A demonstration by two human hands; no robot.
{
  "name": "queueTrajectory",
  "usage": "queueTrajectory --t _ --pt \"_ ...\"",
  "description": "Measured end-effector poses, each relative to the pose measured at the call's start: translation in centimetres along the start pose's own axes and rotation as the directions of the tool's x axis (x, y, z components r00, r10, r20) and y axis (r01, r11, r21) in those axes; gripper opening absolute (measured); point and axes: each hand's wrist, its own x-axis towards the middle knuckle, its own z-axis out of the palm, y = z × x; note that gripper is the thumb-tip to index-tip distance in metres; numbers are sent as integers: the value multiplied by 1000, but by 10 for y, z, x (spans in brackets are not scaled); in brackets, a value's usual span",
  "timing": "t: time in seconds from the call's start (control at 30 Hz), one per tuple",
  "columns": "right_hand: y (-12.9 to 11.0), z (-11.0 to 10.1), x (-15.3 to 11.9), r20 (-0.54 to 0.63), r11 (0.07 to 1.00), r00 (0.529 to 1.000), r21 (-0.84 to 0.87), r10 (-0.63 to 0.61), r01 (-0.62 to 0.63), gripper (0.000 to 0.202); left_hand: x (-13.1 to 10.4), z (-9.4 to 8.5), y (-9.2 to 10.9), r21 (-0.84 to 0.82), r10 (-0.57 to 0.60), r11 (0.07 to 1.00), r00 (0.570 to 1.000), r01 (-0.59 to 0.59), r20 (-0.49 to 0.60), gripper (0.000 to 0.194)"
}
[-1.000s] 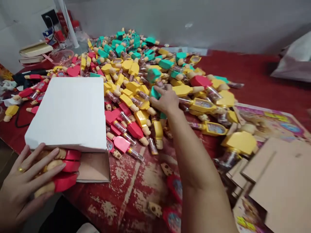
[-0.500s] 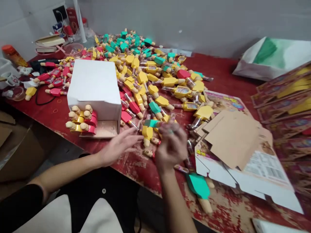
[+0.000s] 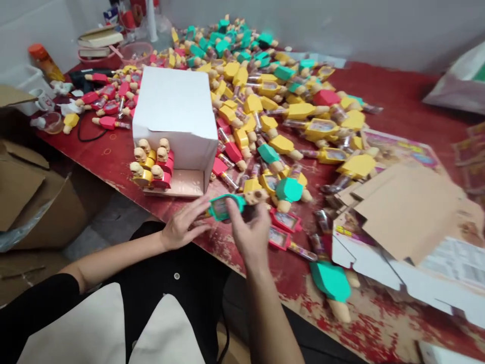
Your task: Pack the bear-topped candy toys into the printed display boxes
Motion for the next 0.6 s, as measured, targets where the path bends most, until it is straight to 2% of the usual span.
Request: queueTrajectory --t 0.03,0.1,0.17,0.2,0.3,0.37,0.5,0.6 --pt "-8 3 5 -44 998 998 27 -49 50 37 -3 -6 -3 85 -30 996 1000 30 -4 61" --pt "-19 13 18 -104 963 958 6 -266 269 35 -5 -14 -13 243 -115 965 992 102 43 62" --pt "-22 32 31 -44 891 890 -36 -454 453 32 -4 -16 -25 369 -199 920 969 134 145 57" --pt "-20 44 38 35 870 871 -52 -489 490 28 -3 -15 -31 421 -226 898 955 127 194 55" --pt "-6 77 57 274 873 861 -120 -428 472 27 -3 -9 -44 548 -223 835 940 47 259 53" --pt "-1 87 68 383 857 845 -205 -374 473 28 -6 -5 -48 614 -183 790 950 -12 254 51" --pt "-16 83 92 553 759 792 -391 -259 521 27 -14 -7 -46 673 -111 735 965 -82 239 48" --pt "-37 83 105 649 696 738 -442 -187 566 27 -18 -10 -44 683 -72 722 969 -112 235 47"
